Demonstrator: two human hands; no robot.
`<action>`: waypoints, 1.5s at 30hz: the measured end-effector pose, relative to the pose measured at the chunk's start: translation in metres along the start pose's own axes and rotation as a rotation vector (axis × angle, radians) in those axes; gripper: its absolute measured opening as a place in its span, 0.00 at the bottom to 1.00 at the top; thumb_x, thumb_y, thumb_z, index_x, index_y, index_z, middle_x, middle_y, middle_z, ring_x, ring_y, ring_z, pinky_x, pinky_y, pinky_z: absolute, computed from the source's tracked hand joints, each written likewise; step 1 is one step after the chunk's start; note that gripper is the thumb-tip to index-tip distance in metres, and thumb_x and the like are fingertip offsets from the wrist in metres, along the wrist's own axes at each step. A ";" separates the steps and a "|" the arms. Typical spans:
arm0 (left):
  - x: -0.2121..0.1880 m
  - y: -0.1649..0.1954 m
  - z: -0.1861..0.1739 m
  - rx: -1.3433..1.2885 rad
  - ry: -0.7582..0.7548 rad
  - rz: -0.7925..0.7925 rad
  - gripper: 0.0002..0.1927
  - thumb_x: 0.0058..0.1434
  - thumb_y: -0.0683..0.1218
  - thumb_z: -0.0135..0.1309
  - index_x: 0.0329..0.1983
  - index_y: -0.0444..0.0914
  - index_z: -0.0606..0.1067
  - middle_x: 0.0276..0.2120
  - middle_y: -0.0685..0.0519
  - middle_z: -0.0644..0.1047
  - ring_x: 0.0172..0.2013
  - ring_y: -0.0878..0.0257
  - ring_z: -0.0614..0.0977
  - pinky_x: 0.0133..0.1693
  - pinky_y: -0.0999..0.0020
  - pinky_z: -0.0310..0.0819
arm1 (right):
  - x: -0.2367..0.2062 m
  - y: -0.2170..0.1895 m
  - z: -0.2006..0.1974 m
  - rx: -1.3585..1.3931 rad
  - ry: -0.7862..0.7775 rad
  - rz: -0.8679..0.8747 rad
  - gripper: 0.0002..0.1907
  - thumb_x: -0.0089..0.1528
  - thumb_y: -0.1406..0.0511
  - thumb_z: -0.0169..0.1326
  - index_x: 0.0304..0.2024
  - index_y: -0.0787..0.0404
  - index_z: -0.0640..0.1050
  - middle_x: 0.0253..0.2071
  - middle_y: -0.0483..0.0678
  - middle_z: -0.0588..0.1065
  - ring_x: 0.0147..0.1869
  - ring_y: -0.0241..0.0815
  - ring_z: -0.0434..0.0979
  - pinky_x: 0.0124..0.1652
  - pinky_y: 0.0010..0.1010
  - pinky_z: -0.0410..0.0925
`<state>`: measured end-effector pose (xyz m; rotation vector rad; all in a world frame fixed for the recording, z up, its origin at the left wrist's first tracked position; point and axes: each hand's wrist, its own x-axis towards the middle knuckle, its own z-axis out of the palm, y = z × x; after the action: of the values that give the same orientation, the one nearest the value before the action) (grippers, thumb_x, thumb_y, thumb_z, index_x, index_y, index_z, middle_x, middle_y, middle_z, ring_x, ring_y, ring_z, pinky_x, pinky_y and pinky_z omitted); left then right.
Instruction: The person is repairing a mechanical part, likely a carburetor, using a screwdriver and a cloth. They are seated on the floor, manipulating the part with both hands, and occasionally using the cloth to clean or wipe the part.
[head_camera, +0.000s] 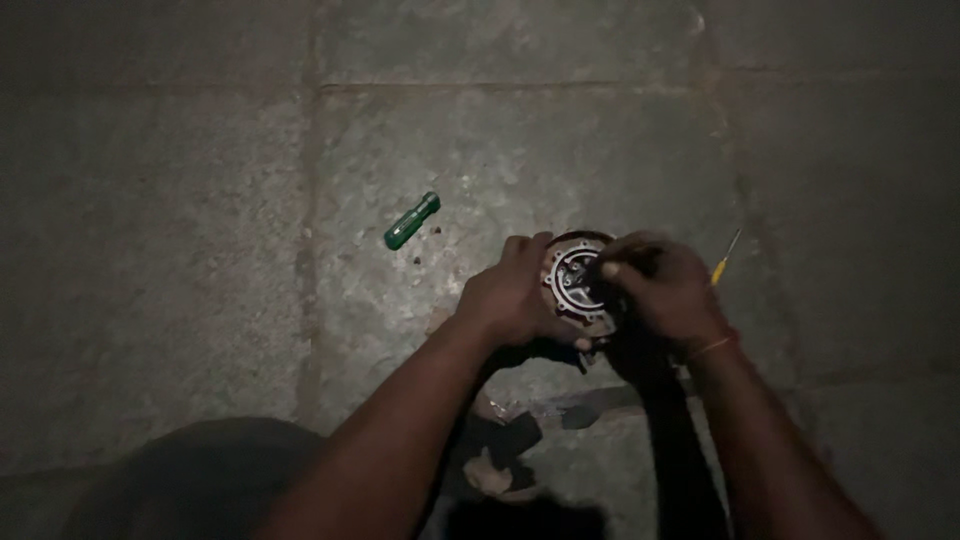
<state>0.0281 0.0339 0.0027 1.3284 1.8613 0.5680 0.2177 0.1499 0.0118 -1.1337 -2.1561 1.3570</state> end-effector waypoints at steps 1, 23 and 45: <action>0.000 0.000 0.000 0.002 0.012 0.009 0.71 0.24 0.67 0.75 0.73 0.45 0.56 0.66 0.46 0.65 0.60 0.45 0.76 0.55 0.51 0.74 | -0.001 0.001 -0.001 0.049 0.015 0.001 0.10 0.60 0.68 0.59 0.44 0.66 0.81 0.39 0.50 0.83 0.42 0.37 0.82 0.43 0.29 0.75; -0.001 0.005 -0.005 0.060 -0.025 -0.027 0.75 0.25 0.69 0.75 0.76 0.44 0.51 0.69 0.46 0.60 0.63 0.45 0.73 0.58 0.51 0.72 | -0.008 -0.016 0.008 -0.128 -0.066 -0.053 0.11 0.56 0.67 0.63 0.42 0.63 0.85 0.39 0.51 0.84 0.40 0.41 0.84 0.41 0.31 0.76; 0.001 0.003 -0.002 0.041 -0.043 -0.024 0.78 0.24 0.67 0.77 0.76 0.42 0.49 0.72 0.45 0.58 0.64 0.45 0.72 0.59 0.51 0.71 | -0.002 0.002 -0.004 0.216 0.178 0.235 0.13 0.55 0.69 0.64 0.42 0.66 0.81 0.38 0.51 0.82 0.36 0.40 0.81 0.36 0.32 0.74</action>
<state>0.0279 0.0361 0.0062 1.3334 1.8600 0.4876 0.2218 0.1509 0.0122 -1.3946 -1.7491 1.4827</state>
